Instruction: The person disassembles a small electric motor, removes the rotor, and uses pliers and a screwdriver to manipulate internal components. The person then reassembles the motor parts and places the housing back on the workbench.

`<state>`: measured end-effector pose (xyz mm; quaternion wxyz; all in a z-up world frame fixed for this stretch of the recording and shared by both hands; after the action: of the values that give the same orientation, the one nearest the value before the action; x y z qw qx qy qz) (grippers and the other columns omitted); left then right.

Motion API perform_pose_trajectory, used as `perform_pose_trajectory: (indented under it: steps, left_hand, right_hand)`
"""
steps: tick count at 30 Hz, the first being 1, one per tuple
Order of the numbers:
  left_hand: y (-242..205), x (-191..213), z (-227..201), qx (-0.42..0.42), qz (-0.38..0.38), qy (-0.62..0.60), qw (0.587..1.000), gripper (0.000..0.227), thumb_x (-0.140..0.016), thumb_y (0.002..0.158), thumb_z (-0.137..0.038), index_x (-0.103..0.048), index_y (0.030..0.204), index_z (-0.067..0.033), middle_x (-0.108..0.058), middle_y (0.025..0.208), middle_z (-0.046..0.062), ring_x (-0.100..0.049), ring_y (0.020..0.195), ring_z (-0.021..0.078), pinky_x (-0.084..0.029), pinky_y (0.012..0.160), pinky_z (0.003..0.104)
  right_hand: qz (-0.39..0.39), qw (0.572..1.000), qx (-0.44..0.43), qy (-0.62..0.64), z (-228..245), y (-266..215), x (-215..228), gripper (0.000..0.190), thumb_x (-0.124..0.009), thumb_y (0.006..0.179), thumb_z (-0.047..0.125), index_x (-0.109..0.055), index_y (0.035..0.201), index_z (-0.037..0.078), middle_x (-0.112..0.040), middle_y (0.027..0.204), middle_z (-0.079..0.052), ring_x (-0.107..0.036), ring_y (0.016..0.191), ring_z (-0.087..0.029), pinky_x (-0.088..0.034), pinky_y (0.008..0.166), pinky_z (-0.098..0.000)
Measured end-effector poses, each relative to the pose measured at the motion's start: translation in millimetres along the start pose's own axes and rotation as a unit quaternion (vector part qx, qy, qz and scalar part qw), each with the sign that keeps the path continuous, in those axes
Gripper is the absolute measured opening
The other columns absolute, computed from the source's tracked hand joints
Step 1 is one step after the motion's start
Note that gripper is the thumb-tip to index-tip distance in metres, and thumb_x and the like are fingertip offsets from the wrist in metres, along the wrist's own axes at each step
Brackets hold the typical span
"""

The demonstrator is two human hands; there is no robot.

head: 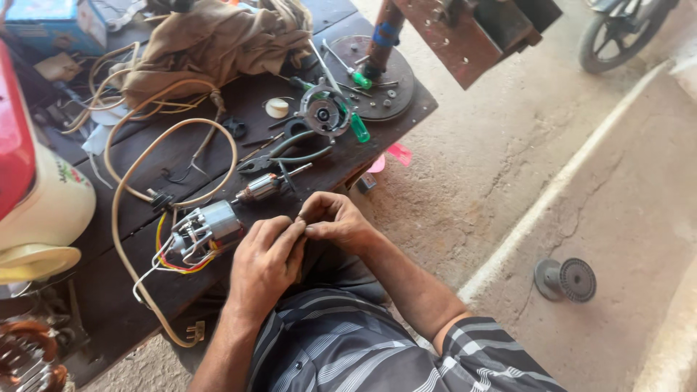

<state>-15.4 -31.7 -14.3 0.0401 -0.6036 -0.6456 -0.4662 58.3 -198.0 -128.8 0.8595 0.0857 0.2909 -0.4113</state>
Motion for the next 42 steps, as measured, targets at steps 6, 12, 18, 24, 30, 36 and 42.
perform_pose_trajectory:
  steps: [6,12,18,24,30,36,42]
  left_hand:
    - [-20.3,2.6,4.7,0.010,-0.019,-0.015,1.000,0.035,-0.081,0.076,-0.004,-0.071,0.110,-0.0012,-0.067,0.105,0.013,-0.066,0.091,0.0306,-0.057,0.077,0.041]
    - [-60.1,13.4,9.6,0.099,-0.084,-0.072,0.989,0.030,-0.084,0.079,-0.006,-0.072,0.106,-0.0025,-0.068,0.104,0.011,-0.068,0.091,0.0282,-0.058,0.076,0.037]
    - [-124.4,36.7,23.4,0.277,-0.135,-0.151,0.939,0.023,-0.083,0.085,-0.006,-0.075,0.107,-0.0036,-0.072,0.104,0.008,-0.071,0.083,0.0170,-0.060,0.071,0.029]
    - [-184.7,66.3,41.0,0.334,-0.256,-0.171,0.891,0.021,-0.081,0.089,-0.003,-0.074,0.109,-0.0024,-0.072,0.107,0.006,-0.069,0.093,0.0107,-0.059,0.080,0.023]
    - [-216.1,55.8,50.3,0.369,-0.300,-0.304,0.825,0.021,-0.080,0.091,-0.003,-0.072,0.110,0.0003,-0.070,0.107,0.004,-0.068,0.093,0.0078,-0.057,0.079,0.020]
    - [-208.0,0.0,52.7,0.433,-0.192,-0.511,0.717,0.024,-0.080,0.088,-0.004,-0.073,0.109,0.0029,-0.074,0.090,0.007,-0.072,0.079,0.0132,-0.060,0.074,0.026]
    - [-196.7,-38.0,55.2,0.437,-0.054,-0.618,0.651,0.023,-0.079,0.086,-0.006,-0.073,0.105,0.0039,-0.075,0.087,0.008,-0.071,0.075,0.0149,-0.058,0.070,0.029]
  right_hand:
    - [0.016,0.999,-0.044,0.003,-11.8,-4.1,-8.5,0.027,-0.084,0.089,0.007,-0.067,0.109,0.000,-0.073,0.102,-0.009,-0.070,0.091,-0.016,-0.058,0.082,-0.0297]
    - [0.036,0.993,-0.102,-0.049,-23.0,-10.3,-29.3,0.027,-0.080,0.089,0.010,-0.068,0.111,0.000,-0.073,0.102,-0.008,-0.071,0.093,-0.016,-0.060,0.082,-0.0311]
    - [0.014,0.971,-0.038,-0.237,-18.9,-11.3,-44.7,0.028,-0.080,0.091,0.008,-0.070,0.115,-0.001,-0.075,0.107,-0.008,-0.070,0.099,-0.014,-0.059,0.087,-0.0280]
    - [-0.009,0.934,0.065,-0.352,-2.5,-7.0,-52.9,0.029,-0.082,0.089,0.004,-0.069,0.114,0.001,-0.074,0.106,-0.008,-0.071,0.097,-0.012,-0.060,0.086,-0.0252]
    - [-0.025,0.912,0.116,-0.393,5.8,-2.3,-71.5,0.024,-0.082,0.089,0.003,-0.070,0.110,0.001,-0.073,0.102,-0.007,-0.070,0.094,-0.012,-0.059,0.083,-0.0258]
    - [0.147,0.837,0.193,-0.491,9.5,-15.4,-116.5,0.029,-0.083,0.086,0.002,-0.073,0.112,0.005,-0.071,0.103,-0.008,-0.072,0.091,-0.019,-0.060,0.078,-0.0308]
    - [0.242,0.792,0.199,-0.525,8.4,-26.2,-125.0,0.032,-0.081,0.085,0.005,-0.072,0.115,0.010,-0.068,0.111,-0.011,-0.071,0.097,-0.029,-0.058,0.081,-0.0381]
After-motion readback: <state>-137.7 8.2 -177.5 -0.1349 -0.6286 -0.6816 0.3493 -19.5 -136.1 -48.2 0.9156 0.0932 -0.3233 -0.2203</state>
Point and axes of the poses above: each hand's wrist, its own y-axis towards the middle knuckle, its own x-axis out of the back of the hand, z = x × y, the point moved 4 cm from there along y, towards the middle knuckle
